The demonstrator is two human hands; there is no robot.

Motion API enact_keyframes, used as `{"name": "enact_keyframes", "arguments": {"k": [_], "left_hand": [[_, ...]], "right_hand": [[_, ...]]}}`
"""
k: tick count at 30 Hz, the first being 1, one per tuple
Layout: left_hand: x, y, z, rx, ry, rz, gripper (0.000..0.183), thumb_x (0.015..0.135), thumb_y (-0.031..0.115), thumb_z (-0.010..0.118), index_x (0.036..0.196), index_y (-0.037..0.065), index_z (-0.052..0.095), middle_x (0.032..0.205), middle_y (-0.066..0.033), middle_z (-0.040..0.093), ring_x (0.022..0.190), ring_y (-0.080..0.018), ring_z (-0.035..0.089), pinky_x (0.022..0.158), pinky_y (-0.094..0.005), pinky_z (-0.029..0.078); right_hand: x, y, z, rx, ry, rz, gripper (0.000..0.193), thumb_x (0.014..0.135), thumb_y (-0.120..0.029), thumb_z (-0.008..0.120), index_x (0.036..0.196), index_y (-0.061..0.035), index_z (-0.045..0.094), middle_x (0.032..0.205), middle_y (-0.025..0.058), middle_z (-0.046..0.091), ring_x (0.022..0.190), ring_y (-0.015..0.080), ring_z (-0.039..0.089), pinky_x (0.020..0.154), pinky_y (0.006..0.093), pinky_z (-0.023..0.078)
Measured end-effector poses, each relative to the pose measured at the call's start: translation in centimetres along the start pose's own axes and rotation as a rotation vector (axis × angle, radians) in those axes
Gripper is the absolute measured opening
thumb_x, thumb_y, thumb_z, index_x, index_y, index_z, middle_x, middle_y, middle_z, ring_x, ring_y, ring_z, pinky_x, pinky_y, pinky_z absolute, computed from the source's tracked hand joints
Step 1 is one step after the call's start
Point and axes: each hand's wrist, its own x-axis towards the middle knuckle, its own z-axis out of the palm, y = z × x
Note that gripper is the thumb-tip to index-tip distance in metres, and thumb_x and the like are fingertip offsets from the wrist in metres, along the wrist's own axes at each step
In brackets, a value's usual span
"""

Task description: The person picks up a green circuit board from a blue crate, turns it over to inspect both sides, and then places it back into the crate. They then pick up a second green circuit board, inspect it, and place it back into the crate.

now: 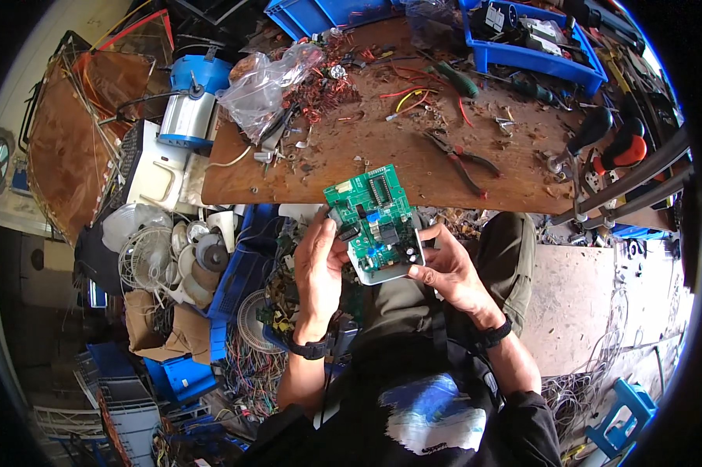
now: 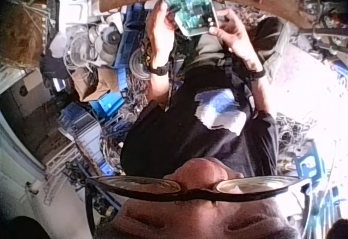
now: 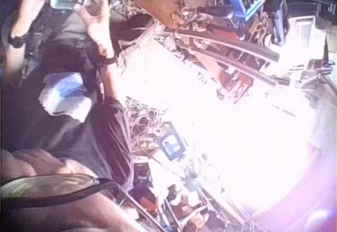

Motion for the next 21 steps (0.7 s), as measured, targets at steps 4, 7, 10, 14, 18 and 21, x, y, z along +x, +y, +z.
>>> {"name": "enact_keyframes", "arguments": {"k": [4,7,10,14,18,21], "left_hand": [[0.05,0.25,0.24,0.311,0.064,0.155,0.045,0.102,0.013,0.061,0.143,-0.001,0.050,0.124,-0.0102,0.066,0.104,-0.0124,0.066,0.089,-0.0281,0.055],[-0.11,0.21,-0.01,0.365,0.081,0.182,0.045,0.097,0.007,0.068,0.139,-0.001,0.053,0.121,-0.0078,0.068,0.103,-0.0110,0.065,0.085,-0.0252,0.054],[-0.19,-0.14,-0.28,0.418,0.108,0.219,0.043,0.097,0.007,0.069,0.137,0.000,0.056,0.120,-0.0068,0.069,0.101,-0.0096,0.064,0.083,-0.0238,0.053],[-0.20,0.05,0.23,0.385,0.164,0.218,0.046,0.094,0.001,0.071,0.137,-0.005,0.055,0.111,-0.0077,0.069,0.094,-0.0082,0.063,0.085,-0.0233,0.053],[-0.28,0.01,0.33,0.445,0.227,0.217,0.042,0.095,0.002,0.070,0.135,-0.006,0.058,0.110,-0.0070,0.070,0.094,-0.0084,0.064,0.086,-0.0230,0.052],[-0.35,-0.29,-0.35,0.542,0.256,0.244,0.037,0.096,0.002,0.069,0.132,-0.006,0.061,0.114,-0.0088,0.071,0.099,-0.0100,0.065,0.089,-0.0237,0.052]], "right_hand": [[-0.22,-0.16,0.29,-0.021,0.004,-0.001,0.041,0.094,-0.002,0.071,0.124,-0.0081,0.043,0.108,0.0105,0.071,0.097,0.0090,0.060,0.083,0.0243,0.047],[-0.37,-0.01,0.35,-0.045,0.008,-0.001,0.040,0.094,-0.001,0.071,0.122,-0.0077,0.043,0.108,0.0107,0.071,0.096,0.0089,0.060,0.082,0.0245,0.047],[-0.27,0.39,0.41,-0.070,0.007,-0.019,0.040,0.094,0.000,0.071,0.122,-0.0073,0.043,0.107,0.0105,0.071,0.096,0.0090,0.060,0.082,0.0250,0.048],[-0.21,0.52,0.72,-0.081,0.015,-0.027,0.042,0.093,-0.002,0.073,0.122,-0.0069,0.044,0.106,0.0119,0.071,0.092,0.0084,0.060,0.076,0.0238,0.047],[-0.29,0.01,0.74,-0.057,-0.025,0.014,0.039,0.095,0.001,0.070,0.122,-0.0058,0.043,0.108,0.0111,0.071,0.096,0.0086,0.060,0.080,0.0239,0.048],[-0.15,0.38,0.59,0.014,-0.067,0.025,0.038,0.095,0.001,0.069,0.122,-0.0059,0.044,0.108,0.0110,0.071,0.092,0.0074,0.060,0.076,0.0228,0.046]]}}
